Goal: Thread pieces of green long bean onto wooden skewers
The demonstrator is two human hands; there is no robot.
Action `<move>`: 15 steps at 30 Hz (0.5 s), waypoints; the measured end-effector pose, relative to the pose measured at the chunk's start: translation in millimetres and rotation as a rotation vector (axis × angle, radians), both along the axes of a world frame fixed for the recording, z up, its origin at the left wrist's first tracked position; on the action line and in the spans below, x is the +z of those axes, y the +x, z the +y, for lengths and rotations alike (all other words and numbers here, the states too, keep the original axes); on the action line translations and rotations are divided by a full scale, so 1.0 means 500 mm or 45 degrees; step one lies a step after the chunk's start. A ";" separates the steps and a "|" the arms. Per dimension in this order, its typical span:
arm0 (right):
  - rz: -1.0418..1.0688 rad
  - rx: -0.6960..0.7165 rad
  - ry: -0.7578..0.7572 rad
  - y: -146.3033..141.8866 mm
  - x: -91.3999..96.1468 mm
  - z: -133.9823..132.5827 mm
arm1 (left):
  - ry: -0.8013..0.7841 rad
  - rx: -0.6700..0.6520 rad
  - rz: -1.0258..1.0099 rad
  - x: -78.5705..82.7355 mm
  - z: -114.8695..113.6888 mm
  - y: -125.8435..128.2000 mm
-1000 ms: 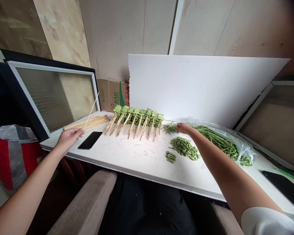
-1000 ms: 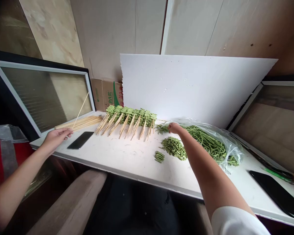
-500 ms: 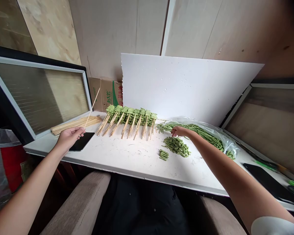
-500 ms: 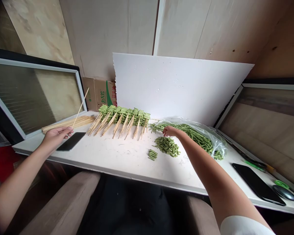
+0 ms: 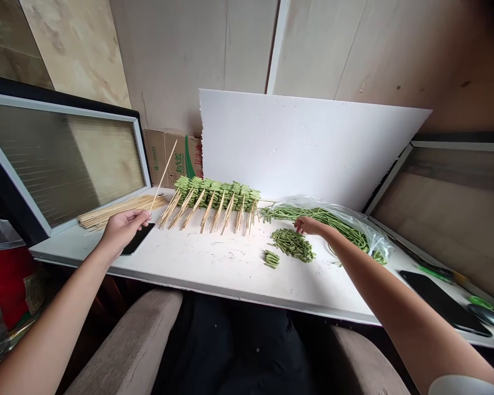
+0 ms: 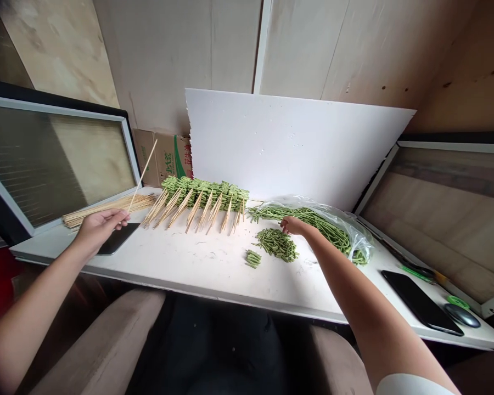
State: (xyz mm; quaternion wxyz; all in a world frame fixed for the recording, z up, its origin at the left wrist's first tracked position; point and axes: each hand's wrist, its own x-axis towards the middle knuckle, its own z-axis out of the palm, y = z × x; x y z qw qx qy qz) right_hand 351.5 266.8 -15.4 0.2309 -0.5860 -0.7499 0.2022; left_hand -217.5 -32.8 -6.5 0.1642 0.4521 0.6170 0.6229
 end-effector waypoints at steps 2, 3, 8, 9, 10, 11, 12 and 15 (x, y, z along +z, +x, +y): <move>-0.060 0.048 -0.080 0.008 0.010 -0.003 | 0.025 -0.019 0.000 0.007 0.008 0.014; -0.094 0.078 -0.126 0.011 0.015 -0.004 | 0.037 -0.028 -0.002 0.010 0.012 0.021; -0.110 0.123 -0.167 -0.007 0.025 -0.008 | 0.089 -0.083 -0.063 0.026 0.031 0.055; -0.102 0.133 -0.177 -0.015 0.023 -0.009 | 0.099 -0.092 -0.076 0.030 0.032 0.063; -0.093 0.141 -0.187 -0.022 0.020 -0.010 | 0.106 -0.098 -0.087 0.034 0.033 0.070; -0.086 0.147 -0.196 -0.029 0.017 -0.011 | 0.110 -0.102 -0.093 0.038 0.034 0.077; -0.077 0.149 -0.202 -0.034 0.015 -0.012 | 0.109 -0.106 -0.095 0.042 0.034 0.085; -0.036 0.142 -0.189 -0.042 0.014 -0.019 | 0.106 -0.114 -0.071 0.056 0.034 0.107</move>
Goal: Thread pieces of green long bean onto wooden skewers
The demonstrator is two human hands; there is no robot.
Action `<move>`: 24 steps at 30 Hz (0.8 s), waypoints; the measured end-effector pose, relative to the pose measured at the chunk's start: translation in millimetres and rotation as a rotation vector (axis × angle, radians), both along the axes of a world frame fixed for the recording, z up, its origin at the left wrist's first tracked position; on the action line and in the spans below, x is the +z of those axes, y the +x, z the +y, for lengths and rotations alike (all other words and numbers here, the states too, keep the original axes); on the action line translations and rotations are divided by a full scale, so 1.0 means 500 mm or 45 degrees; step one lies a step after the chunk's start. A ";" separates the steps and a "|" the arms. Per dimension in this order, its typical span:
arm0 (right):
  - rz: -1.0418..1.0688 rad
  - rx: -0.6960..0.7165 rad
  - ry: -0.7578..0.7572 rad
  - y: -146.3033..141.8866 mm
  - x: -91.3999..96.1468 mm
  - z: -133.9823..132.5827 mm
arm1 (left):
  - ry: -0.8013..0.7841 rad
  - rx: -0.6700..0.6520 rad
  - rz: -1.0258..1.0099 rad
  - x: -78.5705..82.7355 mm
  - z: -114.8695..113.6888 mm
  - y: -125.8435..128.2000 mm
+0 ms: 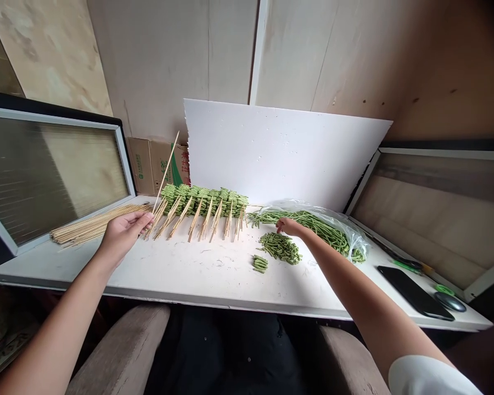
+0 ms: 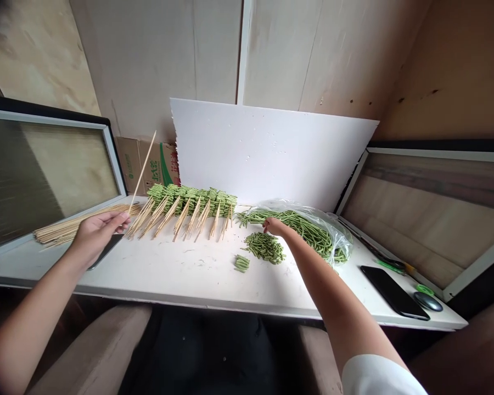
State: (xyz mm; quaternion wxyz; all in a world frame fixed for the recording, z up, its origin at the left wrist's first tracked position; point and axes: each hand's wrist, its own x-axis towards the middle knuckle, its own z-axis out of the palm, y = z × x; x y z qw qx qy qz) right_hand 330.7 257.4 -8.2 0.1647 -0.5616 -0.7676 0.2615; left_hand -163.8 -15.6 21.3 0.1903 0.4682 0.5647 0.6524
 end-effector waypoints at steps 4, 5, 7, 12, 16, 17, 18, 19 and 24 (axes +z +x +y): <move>0.123 -0.042 0.104 0.000 0.020 -0.017 | -0.008 -0.012 0.085 0.012 0.006 0.035; 0.166 -0.055 0.141 0.000 0.028 -0.024 | -0.018 -0.016 0.105 0.014 0.009 0.045; 0.261 -0.078 0.216 0.002 0.045 -0.045 | -0.040 -0.026 0.145 0.016 0.014 0.067; 0.735 -0.050 0.282 0.017 0.086 -0.140 | -0.084 -0.192 0.372 0.023 0.023 0.120; 1.326 0.091 0.074 0.023 0.110 -0.242 | -0.089 -0.360 0.599 0.023 0.028 0.177; 1.397 0.132 0.037 0.020 0.114 -0.266 | -0.078 -0.372 0.645 0.020 0.031 0.197; 1.430 0.167 -0.002 0.015 0.117 -0.288 | -0.066 -0.360 0.698 0.015 0.034 0.220; 1.432 0.225 -0.054 0.008 0.119 -0.307 | -0.053 -0.351 0.742 0.008 0.038 0.245; 1.472 0.172 -0.114 -0.014 0.113 -0.353 | -0.072 -0.490 0.800 -0.023 0.057 0.356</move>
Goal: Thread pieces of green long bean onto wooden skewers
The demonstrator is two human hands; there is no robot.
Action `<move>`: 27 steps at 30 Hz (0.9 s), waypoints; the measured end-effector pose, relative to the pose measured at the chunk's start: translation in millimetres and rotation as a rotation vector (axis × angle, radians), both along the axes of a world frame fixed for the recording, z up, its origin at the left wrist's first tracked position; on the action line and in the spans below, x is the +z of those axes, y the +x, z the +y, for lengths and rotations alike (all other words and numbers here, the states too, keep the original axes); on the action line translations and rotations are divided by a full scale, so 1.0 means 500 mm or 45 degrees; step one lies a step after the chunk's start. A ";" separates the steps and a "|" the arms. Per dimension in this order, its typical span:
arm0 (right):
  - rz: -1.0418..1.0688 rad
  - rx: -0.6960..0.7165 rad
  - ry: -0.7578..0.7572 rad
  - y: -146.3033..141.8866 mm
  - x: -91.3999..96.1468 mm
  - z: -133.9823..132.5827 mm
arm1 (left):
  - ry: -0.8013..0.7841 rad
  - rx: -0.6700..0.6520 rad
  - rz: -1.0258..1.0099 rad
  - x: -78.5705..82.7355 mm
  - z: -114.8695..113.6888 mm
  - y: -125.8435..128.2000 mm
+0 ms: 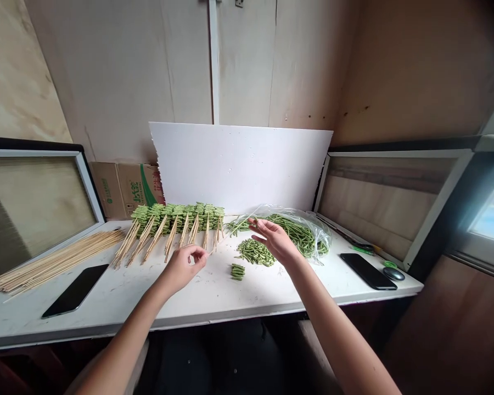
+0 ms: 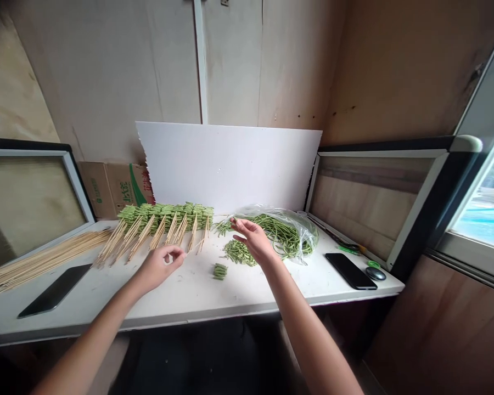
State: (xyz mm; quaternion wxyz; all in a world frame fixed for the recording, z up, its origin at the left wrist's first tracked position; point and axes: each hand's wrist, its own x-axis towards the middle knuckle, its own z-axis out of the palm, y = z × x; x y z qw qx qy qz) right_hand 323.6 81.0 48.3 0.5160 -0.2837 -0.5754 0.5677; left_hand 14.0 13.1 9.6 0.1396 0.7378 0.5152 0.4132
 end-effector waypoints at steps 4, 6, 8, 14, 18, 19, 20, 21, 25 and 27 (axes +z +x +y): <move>0.013 -0.040 -0.067 0.020 -0.010 0.003 | -0.066 -0.080 0.021 -0.013 0.001 0.034; 0.044 0.028 -0.095 0.034 -0.014 0.007 | -0.097 -0.112 0.020 -0.022 -0.003 0.036; 0.060 0.054 -0.091 0.045 -0.016 0.010 | -0.124 -0.135 0.019 -0.034 -0.009 0.034; -0.051 -0.142 0.053 0.045 -0.010 -0.002 | -0.210 -0.115 -0.021 -0.063 -0.025 0.026; -0.081 -0.296 0.189 0.031 0.005 -0.025 | -0.459 -0.248 -0.345 -0.056 -0.051 0.067; -0.070 -0.330 0.225 0.028 0.010 -0.032 | -0.551 -0.336 -0.460 -0.052 -0.060 0.084; -0.059 -0.358 0.256 0.026 0.014 -0.038 | -0.637 -0.432 -0.539 -0.048 -0.070 0.102; -0.052 -0.373 0.277 0.026 0.019 -0.043 | -0.684 -0.477 -0.582 -0.045 -0.079 0.119; -0.097 -0.291 0.307 0.032 0.032 -0.061 | -0.654 -0.475 -0.594 -0.041 -0.105 0.160; -0.163 -0.180 0.308 0.036 0.035 -0.066 | -0.645 -0.451 -0.614 -0.040 -0.111 0.166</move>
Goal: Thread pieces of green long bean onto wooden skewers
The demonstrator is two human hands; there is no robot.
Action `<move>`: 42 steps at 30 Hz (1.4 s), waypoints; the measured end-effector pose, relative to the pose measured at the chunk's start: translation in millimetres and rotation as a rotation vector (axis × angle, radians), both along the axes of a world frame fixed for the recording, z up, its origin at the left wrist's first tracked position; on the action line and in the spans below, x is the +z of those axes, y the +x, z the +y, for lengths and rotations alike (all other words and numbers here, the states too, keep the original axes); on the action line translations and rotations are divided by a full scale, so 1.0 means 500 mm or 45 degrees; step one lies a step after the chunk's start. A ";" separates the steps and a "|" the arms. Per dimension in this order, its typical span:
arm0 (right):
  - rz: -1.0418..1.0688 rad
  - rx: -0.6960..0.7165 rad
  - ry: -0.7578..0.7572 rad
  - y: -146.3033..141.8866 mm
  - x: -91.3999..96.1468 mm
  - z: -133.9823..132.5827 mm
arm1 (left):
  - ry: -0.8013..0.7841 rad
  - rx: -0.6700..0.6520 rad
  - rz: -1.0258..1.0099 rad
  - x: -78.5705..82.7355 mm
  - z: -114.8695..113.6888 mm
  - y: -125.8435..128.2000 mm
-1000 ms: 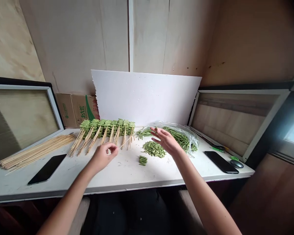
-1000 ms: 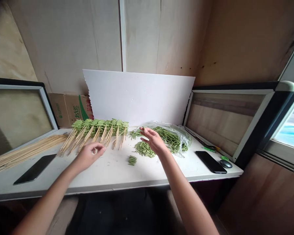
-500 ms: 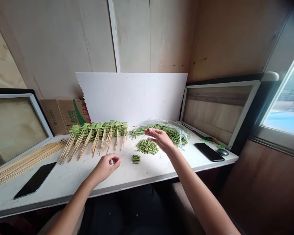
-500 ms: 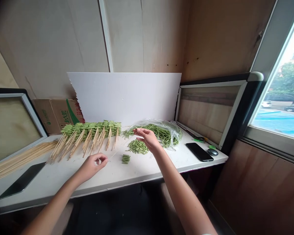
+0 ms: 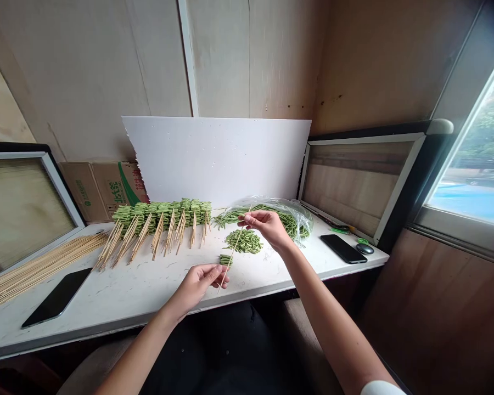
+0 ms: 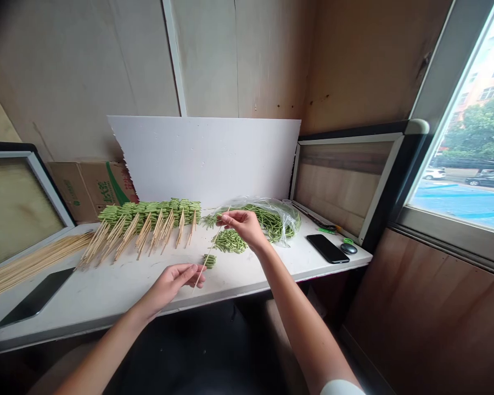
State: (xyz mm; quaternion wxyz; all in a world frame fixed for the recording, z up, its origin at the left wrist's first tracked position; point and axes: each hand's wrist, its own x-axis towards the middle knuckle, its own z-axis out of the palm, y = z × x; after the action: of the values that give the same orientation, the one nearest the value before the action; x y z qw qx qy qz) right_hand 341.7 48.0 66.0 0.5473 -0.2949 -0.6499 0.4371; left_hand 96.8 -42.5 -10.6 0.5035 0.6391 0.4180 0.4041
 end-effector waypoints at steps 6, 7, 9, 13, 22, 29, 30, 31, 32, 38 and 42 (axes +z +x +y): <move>-0.071 0.085 0.018 0.004 -0.007 0.006 | -0.060 -0.051 -0.045 0.010 -0.011 0.011; -0.076 0.091 0.023 0.004 -0.009 0.009 | -0.066 -0.059 -0.050 0.010 -0.011 0.013; -0.095 0.107 0.034 0.004 -0.011 0.013 | -0.066 -0.065 -0.042 0.009 -0.008 0.015; -0.118 0.074 0.103 0.010 -0.006 0.021 | -0.048 -0.024 0.019 -0.001 0.013 0.000; 0.151 -0.178 -0.001 0.059 0.018 0.054 | 0.171 0.171 0.223 0.018 0.058 -0.064; 0.284 0.034 -0.135 0.055 0.017 0.058 | 0.366 0.271 0.385 0.035 0.059 -0.080; 0.304 0.067 -0.147 0.054 0.017 0.055 | 0.380 0.280 0.388 0.035 0.058 -0.084; 0.322 0.095 -0.154 0.052 0.018 0.051 | 0.392 0.287 0.389 0.034 0.056 -0.087; 0.334 0.118 -0.159 0.050 0.019 0.046 | 0.402 0.290 0.390 0.034 0.054 -0.090; 0.418 0.001 -0.204 0.041 0.024 0.030 | 0.455 0.292 0.416 0.042 0.042 -0.100; 0.495 -0.062 -0.229 0.039 0.018 0.033 | 0.498 0.290 0.427 0.047 0.040 -0.107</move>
State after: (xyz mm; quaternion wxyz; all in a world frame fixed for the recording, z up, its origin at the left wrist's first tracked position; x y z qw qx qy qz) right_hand 361.4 64.7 75.1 0.6444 -0.2684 -0.4832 0.5285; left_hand 43.2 -22.5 12.9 0.2456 0.7309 0.4789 0.4197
